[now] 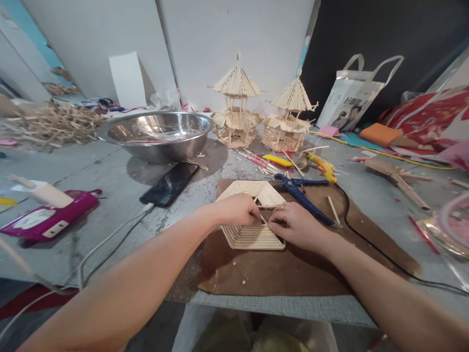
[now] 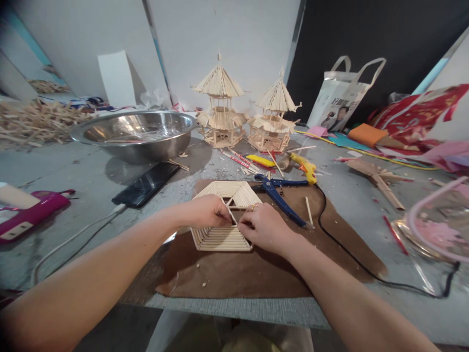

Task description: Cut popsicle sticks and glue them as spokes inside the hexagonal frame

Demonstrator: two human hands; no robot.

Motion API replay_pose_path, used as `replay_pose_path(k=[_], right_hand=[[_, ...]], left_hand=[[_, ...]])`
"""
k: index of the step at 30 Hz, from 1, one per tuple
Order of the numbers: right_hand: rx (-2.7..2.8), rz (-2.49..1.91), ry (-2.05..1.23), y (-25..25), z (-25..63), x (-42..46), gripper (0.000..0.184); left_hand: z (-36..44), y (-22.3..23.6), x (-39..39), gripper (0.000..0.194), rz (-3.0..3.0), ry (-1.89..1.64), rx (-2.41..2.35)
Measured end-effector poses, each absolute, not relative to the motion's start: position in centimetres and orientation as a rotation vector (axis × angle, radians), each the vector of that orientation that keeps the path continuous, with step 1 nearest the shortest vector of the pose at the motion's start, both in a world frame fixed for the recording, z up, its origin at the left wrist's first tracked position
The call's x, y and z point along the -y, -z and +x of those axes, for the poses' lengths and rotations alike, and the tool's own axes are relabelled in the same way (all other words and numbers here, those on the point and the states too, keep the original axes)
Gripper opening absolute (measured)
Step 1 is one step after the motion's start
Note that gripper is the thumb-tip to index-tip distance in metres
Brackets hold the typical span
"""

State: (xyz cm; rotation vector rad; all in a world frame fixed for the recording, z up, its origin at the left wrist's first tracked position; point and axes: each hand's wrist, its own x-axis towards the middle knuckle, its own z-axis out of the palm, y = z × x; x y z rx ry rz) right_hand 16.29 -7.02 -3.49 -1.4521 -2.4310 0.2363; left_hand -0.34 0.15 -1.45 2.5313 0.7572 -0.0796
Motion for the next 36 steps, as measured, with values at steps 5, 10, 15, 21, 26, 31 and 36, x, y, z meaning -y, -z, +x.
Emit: replay_pose_path(k=[5,10,15,21,26,31,36], right_hand=[[2.424,-1.461,-0.24,3.5,16.2,7.0,0.02],[2.416,-1.481,-0.201,3.5,16.2,7.1,0.019],[2.357,-1.493,-0.196,3.2,16.5,7.0,0.018],[2.295,-1.484,-0.115,3.1,16.8,7.0,0.018],[2.276,-1.493,-0.058,3.1,16.9,7.1,0.02],[2.247,-1.489,-0.034,3.0,16.9,7.2,0.019],[2.157,-1.474,0.087,2.8,17.1,6.8,0.019]], left_hand=[[-0.3,1.4,-0.1,0.022,2.535,0.08,-0.753],[-0.2,1.2,0.2,0.023,2.582,0.081,-0.779],[-0.1,1.3,0.5,0.028,2.719,-0.017,-0.833],[0.3,1.4,1.2,0.035,2.906,-0.091,-0.881],[0.4,1.0,1.6,0.036,2.946,-0.121,-0.866],[0.5,0.9,1.9,0.033,2.984,-0.157,-0.84],[0.6,1.0,1.9,0.028,2.983,-0.258,-0.841]])
